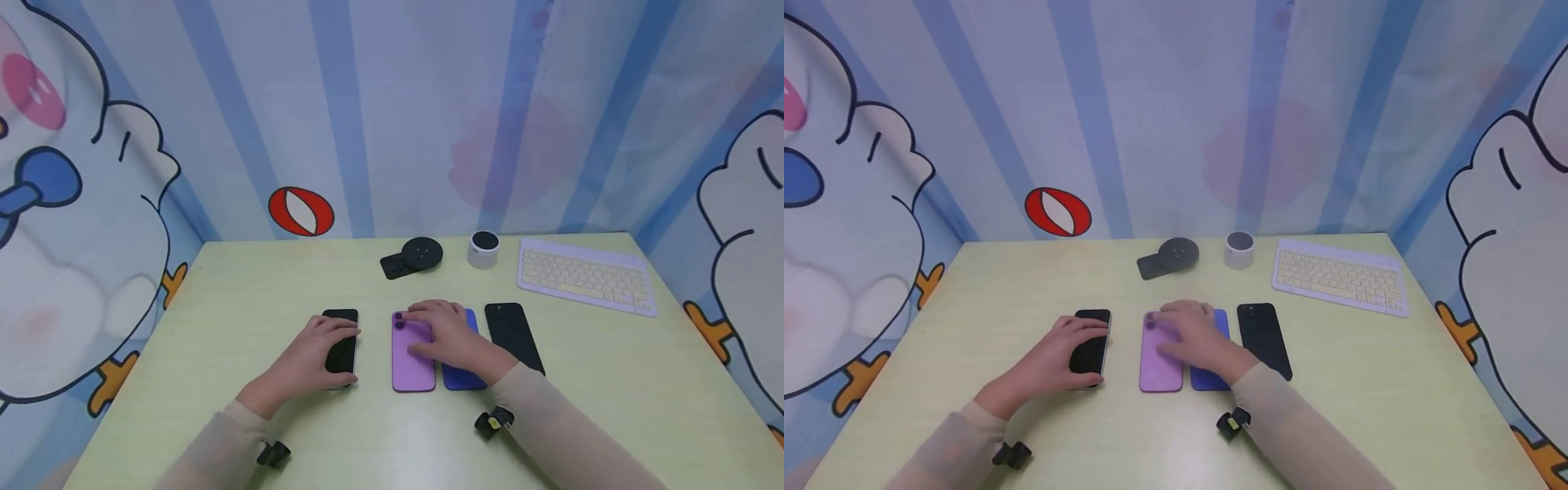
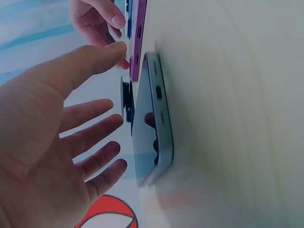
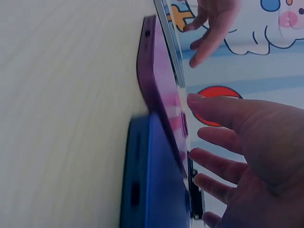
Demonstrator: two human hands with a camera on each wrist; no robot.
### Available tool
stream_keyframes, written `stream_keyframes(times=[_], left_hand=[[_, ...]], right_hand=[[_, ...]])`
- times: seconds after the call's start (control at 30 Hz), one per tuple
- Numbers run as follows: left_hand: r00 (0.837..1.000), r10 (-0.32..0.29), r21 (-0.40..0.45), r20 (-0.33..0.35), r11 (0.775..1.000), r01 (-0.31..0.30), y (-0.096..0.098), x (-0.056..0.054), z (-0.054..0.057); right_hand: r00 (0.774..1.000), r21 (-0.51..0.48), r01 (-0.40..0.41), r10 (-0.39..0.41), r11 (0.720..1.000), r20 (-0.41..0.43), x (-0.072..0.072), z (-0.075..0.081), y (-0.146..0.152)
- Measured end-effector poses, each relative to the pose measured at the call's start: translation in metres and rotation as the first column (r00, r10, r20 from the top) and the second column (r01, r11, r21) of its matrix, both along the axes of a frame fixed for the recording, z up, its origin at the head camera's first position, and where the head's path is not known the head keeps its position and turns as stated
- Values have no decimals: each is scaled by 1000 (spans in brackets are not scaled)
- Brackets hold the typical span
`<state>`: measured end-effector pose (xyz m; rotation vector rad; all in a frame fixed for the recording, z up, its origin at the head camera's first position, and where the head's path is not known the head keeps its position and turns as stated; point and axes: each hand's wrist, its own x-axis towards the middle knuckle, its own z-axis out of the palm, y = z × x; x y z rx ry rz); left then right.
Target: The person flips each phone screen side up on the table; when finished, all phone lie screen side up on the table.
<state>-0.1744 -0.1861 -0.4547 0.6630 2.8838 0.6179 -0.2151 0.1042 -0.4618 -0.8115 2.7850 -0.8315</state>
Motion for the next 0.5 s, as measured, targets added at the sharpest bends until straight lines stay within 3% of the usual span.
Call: stream_keyframes(times=[0.27, 0.5], left_hand=[[996, -83, 0, 14, 997, 83, 32, -6, -2], [995, -93, -47, 26, 994, 94, 54, -11, -3]], right_hand=[[998, 54, 68, -67, 996, -11, -3, 0, 34], [999, 62, 31, -32, 998, 3, -5, -2, 39]])
